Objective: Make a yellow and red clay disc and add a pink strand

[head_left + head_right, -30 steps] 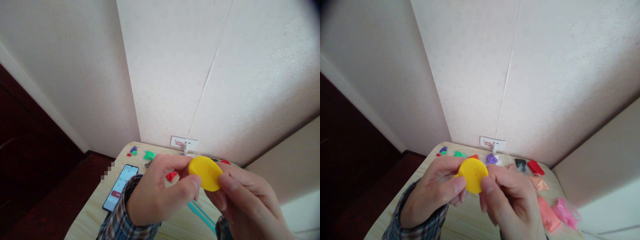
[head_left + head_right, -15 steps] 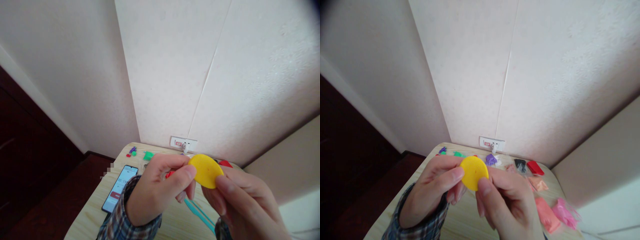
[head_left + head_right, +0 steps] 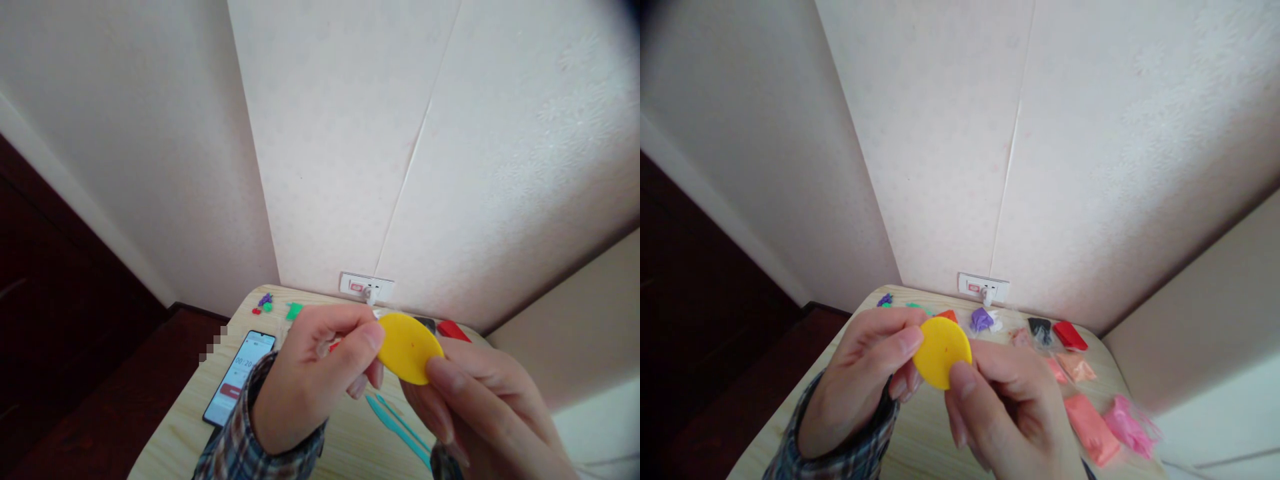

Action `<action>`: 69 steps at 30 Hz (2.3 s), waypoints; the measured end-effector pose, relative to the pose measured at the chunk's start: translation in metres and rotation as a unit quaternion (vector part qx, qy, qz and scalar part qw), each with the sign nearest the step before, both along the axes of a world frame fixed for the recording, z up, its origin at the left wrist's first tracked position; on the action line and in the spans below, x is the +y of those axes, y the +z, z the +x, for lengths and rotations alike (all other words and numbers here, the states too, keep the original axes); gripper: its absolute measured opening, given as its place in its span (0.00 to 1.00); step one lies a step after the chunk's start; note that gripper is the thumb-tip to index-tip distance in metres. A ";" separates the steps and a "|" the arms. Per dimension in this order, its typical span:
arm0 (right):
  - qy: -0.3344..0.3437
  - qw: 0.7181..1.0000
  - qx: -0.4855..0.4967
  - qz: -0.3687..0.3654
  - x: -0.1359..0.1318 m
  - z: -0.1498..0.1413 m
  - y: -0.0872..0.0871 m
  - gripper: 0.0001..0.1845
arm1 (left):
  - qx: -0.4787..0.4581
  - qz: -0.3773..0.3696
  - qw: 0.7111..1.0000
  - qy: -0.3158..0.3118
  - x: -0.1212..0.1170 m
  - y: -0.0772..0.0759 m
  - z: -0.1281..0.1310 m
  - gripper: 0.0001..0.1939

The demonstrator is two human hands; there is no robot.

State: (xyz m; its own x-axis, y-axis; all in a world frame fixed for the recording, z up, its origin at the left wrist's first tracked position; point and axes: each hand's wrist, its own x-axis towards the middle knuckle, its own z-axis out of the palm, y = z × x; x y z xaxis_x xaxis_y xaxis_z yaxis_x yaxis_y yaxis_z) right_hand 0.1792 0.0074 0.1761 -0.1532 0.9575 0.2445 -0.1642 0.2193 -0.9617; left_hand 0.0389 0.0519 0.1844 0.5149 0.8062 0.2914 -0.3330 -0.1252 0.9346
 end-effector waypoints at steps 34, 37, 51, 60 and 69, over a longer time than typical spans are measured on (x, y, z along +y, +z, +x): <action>0.089 0.994 -0.016 -0.055 0.001 0.000 0.001 0.30 | 0.011 -0.007 0.999 0.030 -0.003 0.002 -0.001 0.19; 0.071 0.996 -0.021 -0.042 0.001 -0.001 0.003 0.31 | 0.008 -0.009 0.999 0.040 -0.003 0.002 -0.001 0.19; 0.091 0.994 -0.027 -0.057 0.000 -0.002 0.004 0.30 | 0.029 0.019 0.998 0.051 -0.003 0.003 -0.001 0.20; 0.083 0.993 0.003 -0.081 -0.005 -0.002 0.000 0.30 | 0.033 0.040 0.997 0.051 -0.003 0.004 -0.001 0.22; 0.097 0.994 -0.012 -0.047 0.000 -0.002 0.002 0.32 | 0.037 0.025 0.997 0.058 -0.004 0.006 0.001 0.21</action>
